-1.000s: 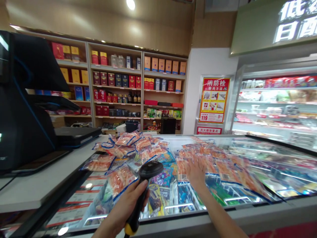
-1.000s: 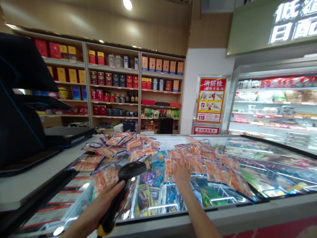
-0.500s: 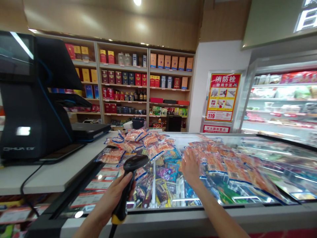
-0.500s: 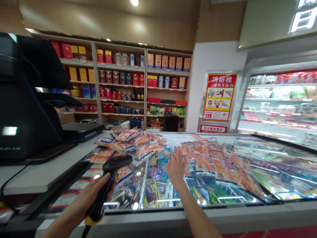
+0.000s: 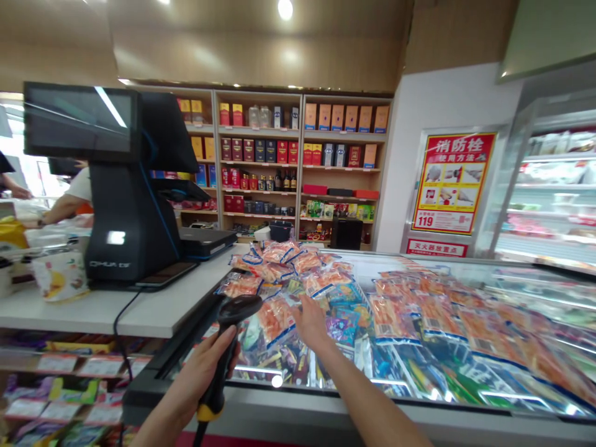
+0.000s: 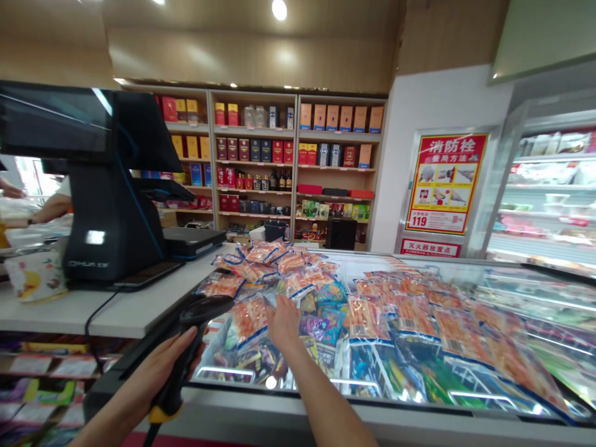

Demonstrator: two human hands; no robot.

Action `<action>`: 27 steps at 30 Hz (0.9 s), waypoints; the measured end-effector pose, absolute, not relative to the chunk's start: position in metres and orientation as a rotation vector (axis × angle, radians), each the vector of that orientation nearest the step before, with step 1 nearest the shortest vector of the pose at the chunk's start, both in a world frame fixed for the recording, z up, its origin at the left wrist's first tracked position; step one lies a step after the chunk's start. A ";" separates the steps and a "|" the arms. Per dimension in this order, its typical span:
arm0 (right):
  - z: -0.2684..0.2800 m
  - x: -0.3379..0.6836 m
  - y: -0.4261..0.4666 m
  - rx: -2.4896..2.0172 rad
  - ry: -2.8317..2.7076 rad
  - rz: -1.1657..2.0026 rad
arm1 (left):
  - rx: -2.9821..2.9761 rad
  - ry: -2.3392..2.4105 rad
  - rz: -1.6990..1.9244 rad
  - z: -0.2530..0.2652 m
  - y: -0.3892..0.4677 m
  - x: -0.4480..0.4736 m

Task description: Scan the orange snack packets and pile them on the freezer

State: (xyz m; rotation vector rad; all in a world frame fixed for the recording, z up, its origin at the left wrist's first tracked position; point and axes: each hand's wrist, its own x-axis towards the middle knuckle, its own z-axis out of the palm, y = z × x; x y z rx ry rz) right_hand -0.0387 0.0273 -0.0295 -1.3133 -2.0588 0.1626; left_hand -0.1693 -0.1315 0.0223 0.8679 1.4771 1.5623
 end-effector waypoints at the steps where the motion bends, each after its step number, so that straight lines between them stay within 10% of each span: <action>1: -0.029 -0.044 0.028 -1.325 -2.065 0.178 | 0.860 1.482 1.568 0.021 -0.132 -0.172; 27: -0.029 0.054 0.056 -1.231 -1.316 0.208 | 1.110 1.252 1.335 0.035 -0.121 -0.109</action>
